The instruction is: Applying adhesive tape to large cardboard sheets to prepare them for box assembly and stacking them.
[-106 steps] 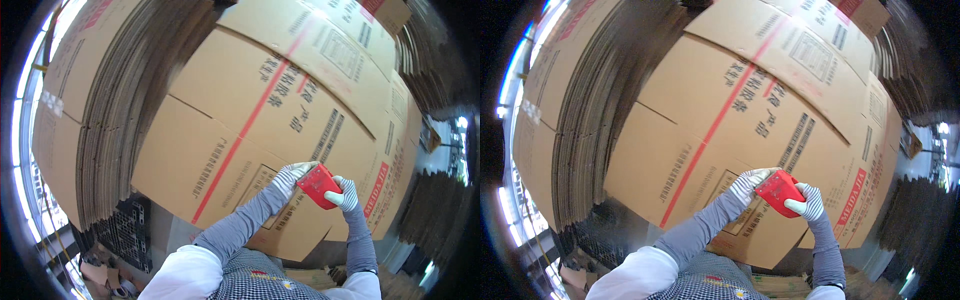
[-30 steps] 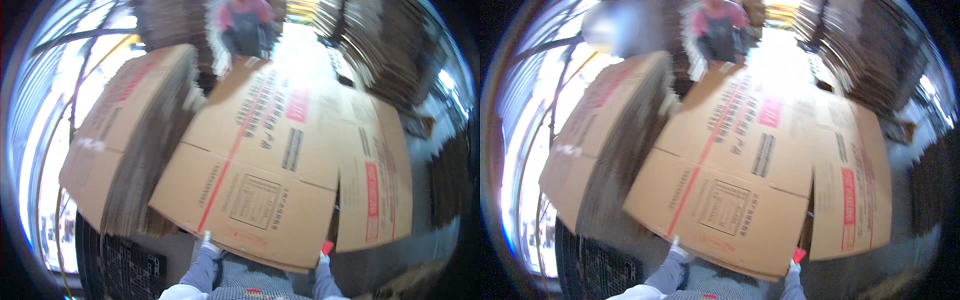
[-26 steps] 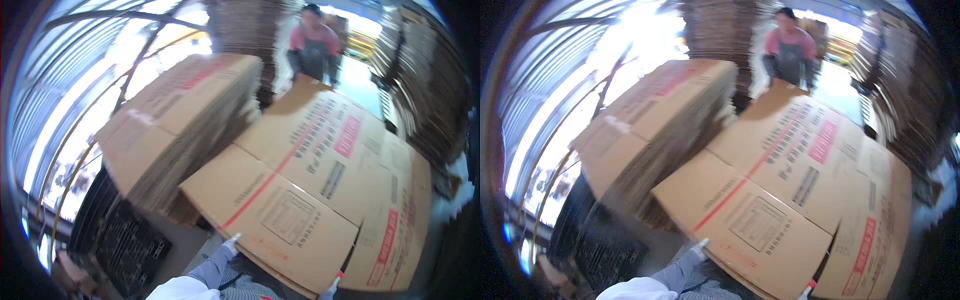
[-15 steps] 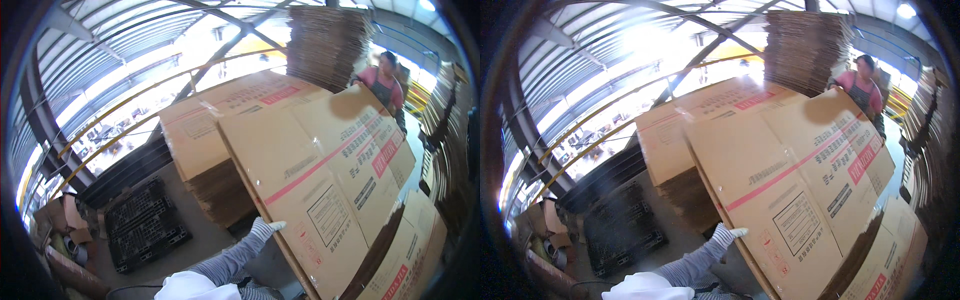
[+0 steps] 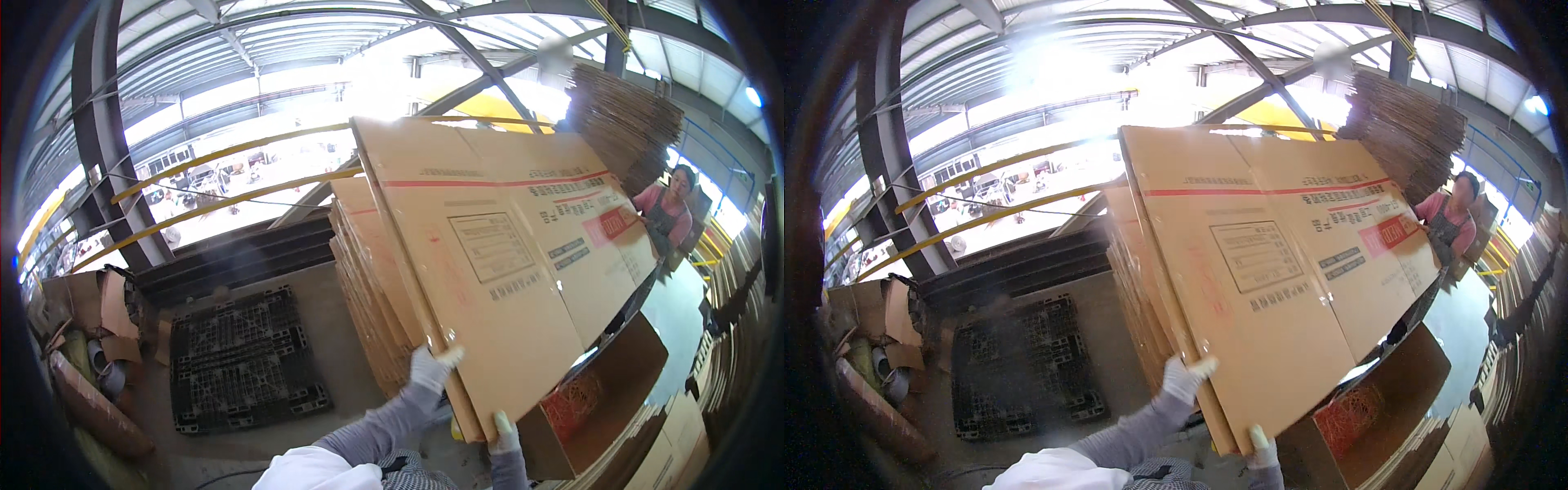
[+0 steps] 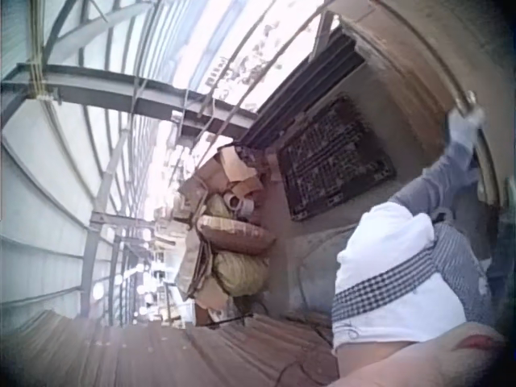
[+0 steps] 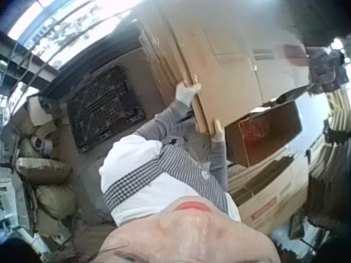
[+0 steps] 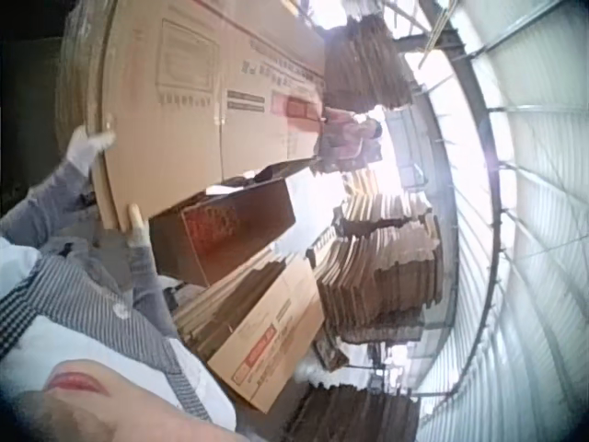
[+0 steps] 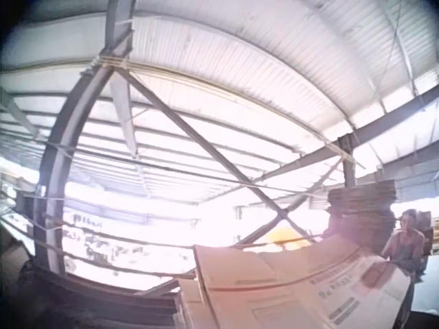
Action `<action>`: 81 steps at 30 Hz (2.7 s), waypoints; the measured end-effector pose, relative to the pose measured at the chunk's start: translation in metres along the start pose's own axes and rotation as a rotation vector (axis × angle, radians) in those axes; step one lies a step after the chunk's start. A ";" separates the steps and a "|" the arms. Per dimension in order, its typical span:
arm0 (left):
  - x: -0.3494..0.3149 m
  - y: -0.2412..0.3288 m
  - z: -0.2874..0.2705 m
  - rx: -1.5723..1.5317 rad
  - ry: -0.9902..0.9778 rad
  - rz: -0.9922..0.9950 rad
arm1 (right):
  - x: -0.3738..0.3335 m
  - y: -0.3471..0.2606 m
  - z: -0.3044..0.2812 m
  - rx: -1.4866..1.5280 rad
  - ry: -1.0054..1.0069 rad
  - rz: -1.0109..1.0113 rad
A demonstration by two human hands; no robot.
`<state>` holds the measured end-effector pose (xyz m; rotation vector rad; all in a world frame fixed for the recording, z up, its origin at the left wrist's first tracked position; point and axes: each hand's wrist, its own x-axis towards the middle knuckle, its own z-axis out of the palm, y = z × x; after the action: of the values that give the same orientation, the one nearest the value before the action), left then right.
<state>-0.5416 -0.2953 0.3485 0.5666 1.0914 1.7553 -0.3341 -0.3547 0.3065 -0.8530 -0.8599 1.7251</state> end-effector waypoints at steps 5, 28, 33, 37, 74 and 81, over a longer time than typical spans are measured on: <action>0.129 0.052 -0.082 0.043 0.325 -0.047 | 0.046 0.047 0.051 -0.272 -0.248 0.269; 0.221 -0.034 -0.143 -0.018 0.363 0.014 | 0.132 0.075 0.028 0.083 0.471 -0.195; 0.224 -0.035 -0.156 0.000 0.406 -0.054 | 0.182 0.102 0.064 -0.449 0.324 -0.056; 0.250 -0.026 -0.177 0.287 0.496 -0.284 | 0.178 0.093 0.059 -0.307 0.186 -0.054; -0.670 -0.820 0.224 1.247 -0.859 -1.269 | -0.632 0.250 -0.409 1.332 2.033 -0.673; -0.701 -0.793 0.351 0.788 -1.147 -1.300 | -0.649 0.307 -0.409 1.430 2.114 -0.714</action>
<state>0.4116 -0.6631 -0.0982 0.8528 0.8435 -0.2425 0.0463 -0.9891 -0.0623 -0.6192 1.2528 -0.0923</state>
